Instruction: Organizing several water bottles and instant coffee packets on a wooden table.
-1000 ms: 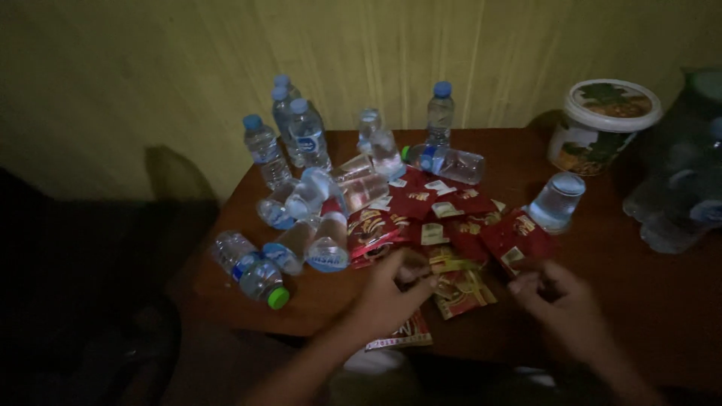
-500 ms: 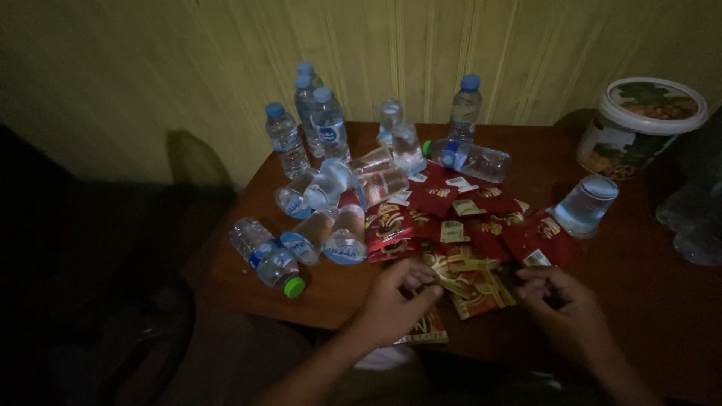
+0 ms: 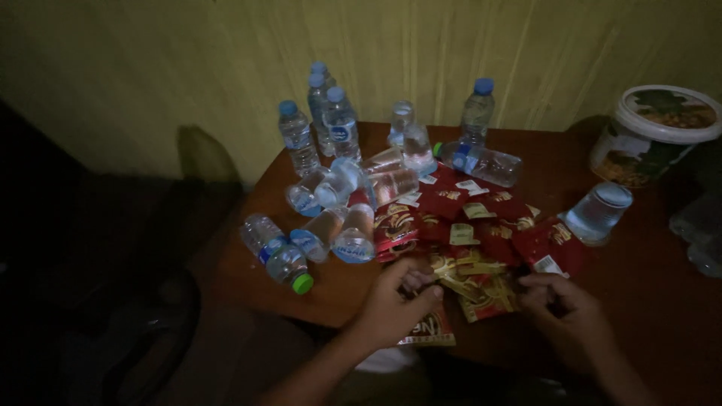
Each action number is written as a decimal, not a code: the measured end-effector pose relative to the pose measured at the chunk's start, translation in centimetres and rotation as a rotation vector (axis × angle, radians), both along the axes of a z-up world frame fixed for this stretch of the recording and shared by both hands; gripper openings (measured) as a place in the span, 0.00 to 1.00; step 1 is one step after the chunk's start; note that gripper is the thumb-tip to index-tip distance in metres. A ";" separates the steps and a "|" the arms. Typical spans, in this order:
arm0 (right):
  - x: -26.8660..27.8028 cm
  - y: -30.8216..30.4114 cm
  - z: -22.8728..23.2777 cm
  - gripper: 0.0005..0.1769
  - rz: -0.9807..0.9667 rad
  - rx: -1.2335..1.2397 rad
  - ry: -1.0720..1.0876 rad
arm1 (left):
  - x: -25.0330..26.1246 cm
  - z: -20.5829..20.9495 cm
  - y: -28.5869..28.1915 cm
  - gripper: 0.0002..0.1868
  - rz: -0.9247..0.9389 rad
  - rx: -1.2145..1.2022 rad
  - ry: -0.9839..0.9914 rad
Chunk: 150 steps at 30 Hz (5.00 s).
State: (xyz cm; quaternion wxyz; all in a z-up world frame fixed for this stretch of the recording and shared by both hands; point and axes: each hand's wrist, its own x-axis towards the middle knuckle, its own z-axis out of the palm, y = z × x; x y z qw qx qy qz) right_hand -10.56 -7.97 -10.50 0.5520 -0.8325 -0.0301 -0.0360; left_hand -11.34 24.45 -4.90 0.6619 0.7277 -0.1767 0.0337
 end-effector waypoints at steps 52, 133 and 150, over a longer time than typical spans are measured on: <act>13.7 15.6 19.9 0.25 0.216 -0.201 -0.106 | 5.8 9.4 12.7 0.16 0.355 0.106 -0.209; 12.6 16.7 21.9 0.36 0.604 0.445 -0.010 | 0.3 3.1 1.5 0.24 -0.107 -1.045 0.192; 14.6 18.7 17.3 0.26 0.865 0.857 0.157 | 0.4 3.6 1.6 0.27 -0.087 -0.958 0.280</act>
